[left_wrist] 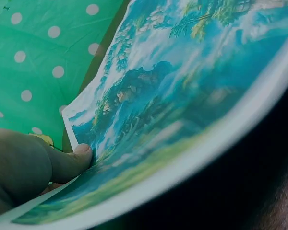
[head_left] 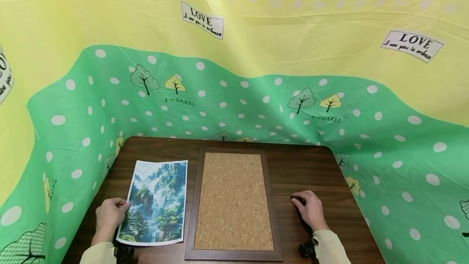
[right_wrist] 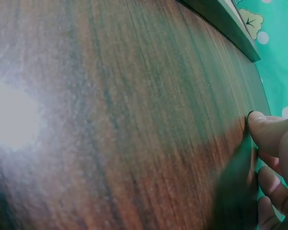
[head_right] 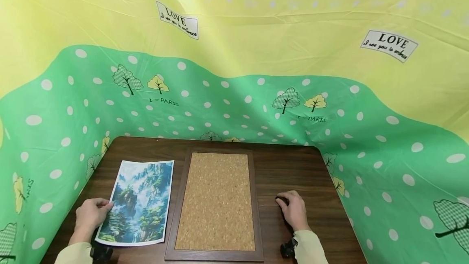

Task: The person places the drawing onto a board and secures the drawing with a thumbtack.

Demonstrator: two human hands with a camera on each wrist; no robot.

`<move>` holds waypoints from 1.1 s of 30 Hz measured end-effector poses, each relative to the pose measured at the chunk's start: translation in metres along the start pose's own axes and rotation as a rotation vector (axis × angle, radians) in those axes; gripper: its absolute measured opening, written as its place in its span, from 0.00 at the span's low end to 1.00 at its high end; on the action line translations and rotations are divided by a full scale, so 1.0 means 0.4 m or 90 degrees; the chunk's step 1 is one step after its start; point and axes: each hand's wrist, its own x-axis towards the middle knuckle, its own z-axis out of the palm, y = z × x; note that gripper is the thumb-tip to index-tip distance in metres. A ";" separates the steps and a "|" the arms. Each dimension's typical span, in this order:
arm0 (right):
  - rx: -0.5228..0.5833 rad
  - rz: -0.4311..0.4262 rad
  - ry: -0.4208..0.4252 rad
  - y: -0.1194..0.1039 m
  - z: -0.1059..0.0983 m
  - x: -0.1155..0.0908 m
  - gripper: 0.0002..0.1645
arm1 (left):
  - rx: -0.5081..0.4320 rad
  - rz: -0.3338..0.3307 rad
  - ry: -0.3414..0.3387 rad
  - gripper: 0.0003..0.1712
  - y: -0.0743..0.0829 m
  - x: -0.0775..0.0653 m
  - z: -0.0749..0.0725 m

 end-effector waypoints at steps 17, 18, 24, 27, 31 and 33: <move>0.006 0.039 -0.029 0.000 0.001 0.006 0.07 | -0.077 -0.076 0.011 0.15 -0.030 -0.010 -0.024; 0.008 0.040 -0.031 0.000 0.001 0.006 0.07 | -0.081 -0.079 0.010 0.15 -0.030 -0.011 -0.023; 0.004 0.041 -0.031 -0.001 0.003 0.007 0.07 | -0.093 -0.089 0.002 0.15 -0.034 -0.015 -0.020; 0.002 0.039 -0.033 -0.002 0.003 0.007 0.06 | -0.096 -0.087 0.002 0.15 -0.033 -0.017 -0.020; -0.002 0.044 -0.037 -0.003 0.004 0.008 0.05 | -0.100 -0.090 -0.002 0.15 -0.033 -0.019 -0.022; -0.002 0.048 -0.037 -0.003 0.005 0.008 0.05 | -0.100 -0.095 -0.003 0.15 -0.034 -0.019 -0.023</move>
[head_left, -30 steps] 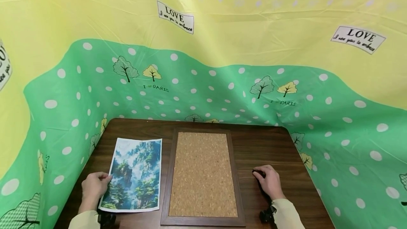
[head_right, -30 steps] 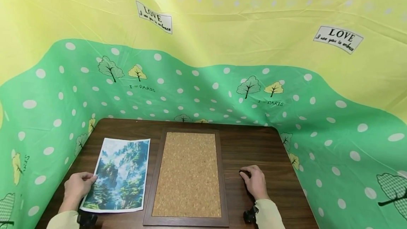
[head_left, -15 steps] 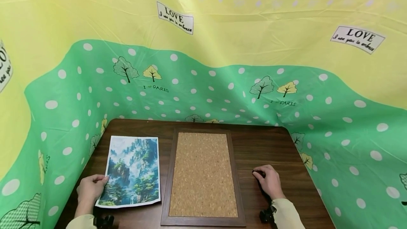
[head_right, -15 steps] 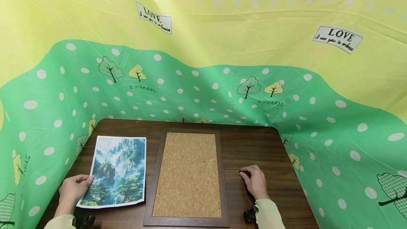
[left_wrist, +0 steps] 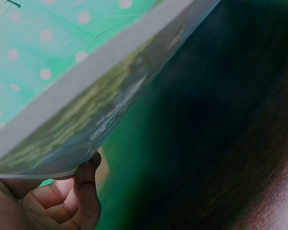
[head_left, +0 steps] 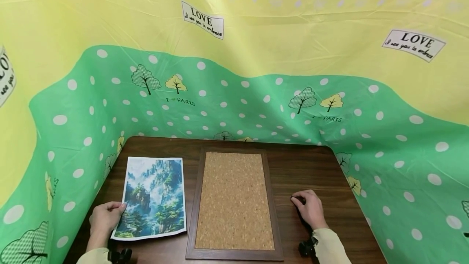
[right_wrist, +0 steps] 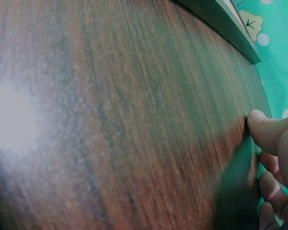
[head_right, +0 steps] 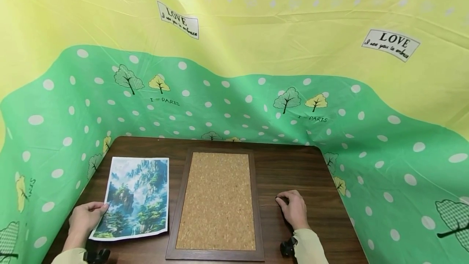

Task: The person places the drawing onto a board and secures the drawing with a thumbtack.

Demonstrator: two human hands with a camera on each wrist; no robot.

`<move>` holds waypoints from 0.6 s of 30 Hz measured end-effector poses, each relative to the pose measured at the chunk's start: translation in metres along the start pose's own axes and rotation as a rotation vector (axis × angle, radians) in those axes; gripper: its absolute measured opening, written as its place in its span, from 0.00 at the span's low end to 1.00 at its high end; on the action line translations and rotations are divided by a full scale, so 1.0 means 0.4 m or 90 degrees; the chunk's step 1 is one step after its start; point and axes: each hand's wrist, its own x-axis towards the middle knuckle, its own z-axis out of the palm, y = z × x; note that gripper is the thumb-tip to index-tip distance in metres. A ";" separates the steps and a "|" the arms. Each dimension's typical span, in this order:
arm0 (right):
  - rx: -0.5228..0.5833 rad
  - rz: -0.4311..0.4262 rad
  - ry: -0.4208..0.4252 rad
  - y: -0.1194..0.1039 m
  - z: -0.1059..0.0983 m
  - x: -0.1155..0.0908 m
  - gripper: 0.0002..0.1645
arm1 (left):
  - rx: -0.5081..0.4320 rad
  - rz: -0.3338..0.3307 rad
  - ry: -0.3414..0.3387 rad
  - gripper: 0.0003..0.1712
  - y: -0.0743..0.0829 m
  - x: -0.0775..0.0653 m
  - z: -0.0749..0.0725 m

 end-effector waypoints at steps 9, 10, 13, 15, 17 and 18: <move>0.001 0.018 -0.005 0.000 0.004 0.002 0.04 | -0.003 -0.013 -0.001 0.18 -0.006 -0.003 -0.009; 0.002 0.020 -0.005 0.000 0.004 0.003 0.04 | -0.003 -0.011 0.002 0.18 -0.006 -0.004 -0.010; 0.003 0.022 -0.007 -0.001 0.004 0.003 0.04 | -0.010 -0.007 0.006 0.18 -0.003 -0.009 -0.010; 0.003 0.023 -0.009 0.000 0.003 0.003 0.03 | -0.015 0.004 0.007 0.18 0.000 -0.013 -0.008; 0.001 0.024 -0.012 0.000 0.003 0.003 0.03 | -0.020 0.020 0.009 0.18 0.003 -0.016 -0.002; 0.001 0.025 -0.013 0.000 0.003 0.003 0.03 | -0.023 0.027 0.010 0.18 0.005 -0.018 0.001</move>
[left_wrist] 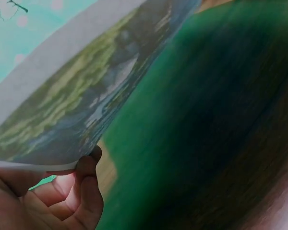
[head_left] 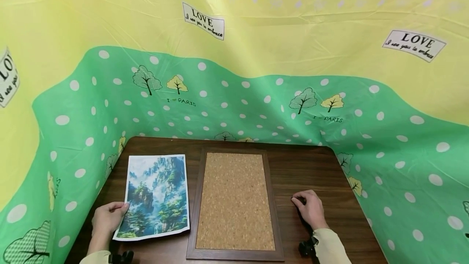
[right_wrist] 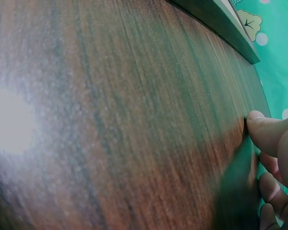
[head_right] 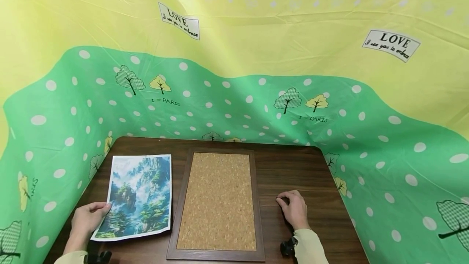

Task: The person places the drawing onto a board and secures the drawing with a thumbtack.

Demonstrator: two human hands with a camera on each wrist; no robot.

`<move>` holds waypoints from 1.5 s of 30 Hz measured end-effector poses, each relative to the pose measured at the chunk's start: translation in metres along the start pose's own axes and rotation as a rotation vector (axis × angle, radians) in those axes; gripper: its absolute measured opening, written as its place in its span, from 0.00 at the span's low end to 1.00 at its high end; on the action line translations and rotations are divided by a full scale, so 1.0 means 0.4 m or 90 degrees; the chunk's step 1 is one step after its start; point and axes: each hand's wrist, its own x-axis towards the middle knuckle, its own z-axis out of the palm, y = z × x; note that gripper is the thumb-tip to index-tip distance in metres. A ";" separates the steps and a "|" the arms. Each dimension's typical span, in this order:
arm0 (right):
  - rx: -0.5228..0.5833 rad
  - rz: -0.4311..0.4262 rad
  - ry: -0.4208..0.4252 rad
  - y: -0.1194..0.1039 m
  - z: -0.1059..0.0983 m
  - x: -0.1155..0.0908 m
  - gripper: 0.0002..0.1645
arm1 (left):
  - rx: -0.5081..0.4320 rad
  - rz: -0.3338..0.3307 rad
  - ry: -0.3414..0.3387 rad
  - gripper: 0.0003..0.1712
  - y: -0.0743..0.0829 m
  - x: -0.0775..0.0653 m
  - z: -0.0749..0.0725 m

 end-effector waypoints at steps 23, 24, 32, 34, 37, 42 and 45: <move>0.008 -0.015 0.027 0.002 -0.002 -0.004 0.03 | -0.117 0.062 -0.136 0.18 0.072 -0.035 0.116; 0.008 -0.016 0.027 0.002 -0.002 -0.004 0.03 | -0.119 0.064 -0.140 0.18 0.075 -0.038 0.120; 0.007 -0.013 0.026 0.003 -0.002 -0.006 0.03 | -0.171 0.067 -0.164 0.15 0.112 -0.061 0.161; 0.009 -0.011 0.026 0.002 -0.002 -0.007 0.03 | -0.192 0.068 -0.173 0.14 0.122 -0.068 0.176; 0.010 -0.011 0.027 0.002 -0.001 -0.008 0.03 | -0.225 0.063 -0.191 0.13 0.134 -0.080 0.200; 0.011 -0.010 0.025 0.001 -0.001 -0.009 0.03 | -0.284 0.035 -0.215 0.11 0.149 -0.099 0.240; 0.012 -0.013 0.031 0.001 -0.001 -0.009 0.03 | -0.310 0.028 -0.225 0.10 0.160 -0.109 0.259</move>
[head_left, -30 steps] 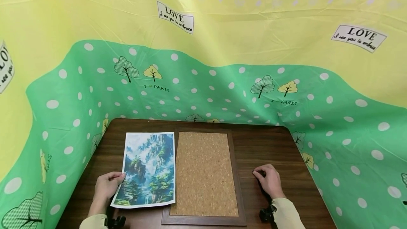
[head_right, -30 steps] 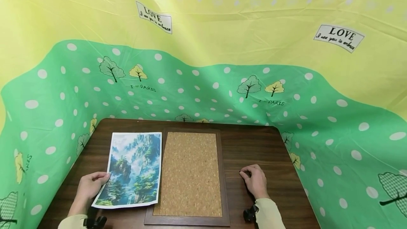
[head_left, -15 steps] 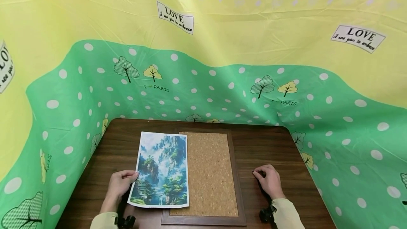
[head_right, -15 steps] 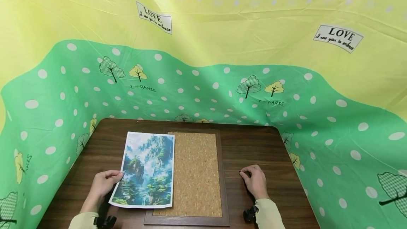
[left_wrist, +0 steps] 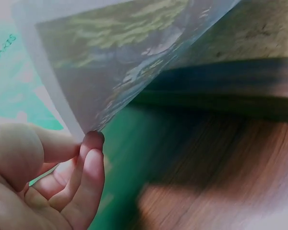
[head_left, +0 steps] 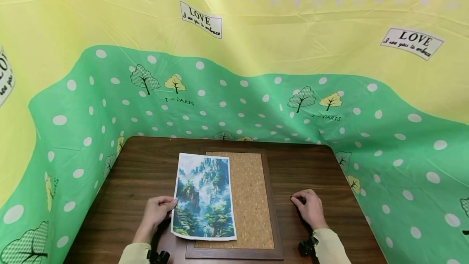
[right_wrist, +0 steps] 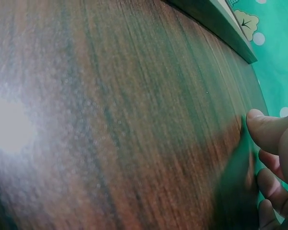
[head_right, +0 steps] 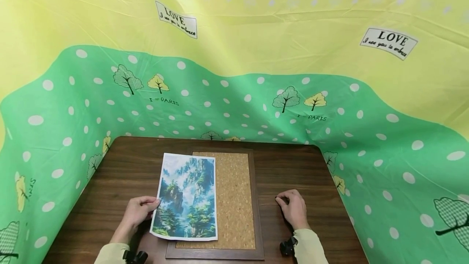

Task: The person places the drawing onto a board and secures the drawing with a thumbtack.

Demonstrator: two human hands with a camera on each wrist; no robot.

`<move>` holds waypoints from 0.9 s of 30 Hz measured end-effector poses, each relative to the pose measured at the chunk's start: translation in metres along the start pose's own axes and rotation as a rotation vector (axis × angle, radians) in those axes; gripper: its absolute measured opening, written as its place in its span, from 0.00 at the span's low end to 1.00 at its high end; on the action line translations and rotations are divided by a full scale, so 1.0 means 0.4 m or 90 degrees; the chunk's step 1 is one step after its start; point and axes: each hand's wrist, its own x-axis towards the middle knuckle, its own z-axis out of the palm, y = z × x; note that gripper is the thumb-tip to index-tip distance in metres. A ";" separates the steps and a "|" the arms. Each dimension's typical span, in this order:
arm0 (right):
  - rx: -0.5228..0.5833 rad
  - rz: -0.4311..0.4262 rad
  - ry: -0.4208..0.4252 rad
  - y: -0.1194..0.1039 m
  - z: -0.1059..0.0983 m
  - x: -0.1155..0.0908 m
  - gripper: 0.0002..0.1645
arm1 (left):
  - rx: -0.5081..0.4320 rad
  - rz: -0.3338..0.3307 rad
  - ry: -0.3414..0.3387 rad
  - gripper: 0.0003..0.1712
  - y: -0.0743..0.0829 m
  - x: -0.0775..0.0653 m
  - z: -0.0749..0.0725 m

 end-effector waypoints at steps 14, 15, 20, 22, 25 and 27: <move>0.009 -0.004 0.002 -0.002 -0.005 -0.001 0.04 | -0.042 0.007 -0.047 0.10 0.028 -0.007 0.097; 0.009 -0.002 0.002 -0.003 -0.005 -0.001 0.04 | -0.042 0.009 -0.051 0.10 0.029 -0.008 0.103; 0.007 0.001 0.005 -0.005 -0.008 0.000 0.04 | -0.033 0.025 -0.062 0.09 0.041 -0.010 0.132; 0.005 0.002 0.004 -0.006 -0.010 0.000 0.04 | -0.027 0.034 -0.062 0.09 0.047 -0.011 0.144; 0.004 0.004 0.004 -0.006 -0.010 -0.001 0.04 | 0.001 0.050 -0.063 0.08 0.053 -0.014 0.160; 0.004 0.003 0.005 -0.007 -0.010 -0.001 0.04 | 0.024 0.060 -0.061 0.07 0.057 -0.016 0.170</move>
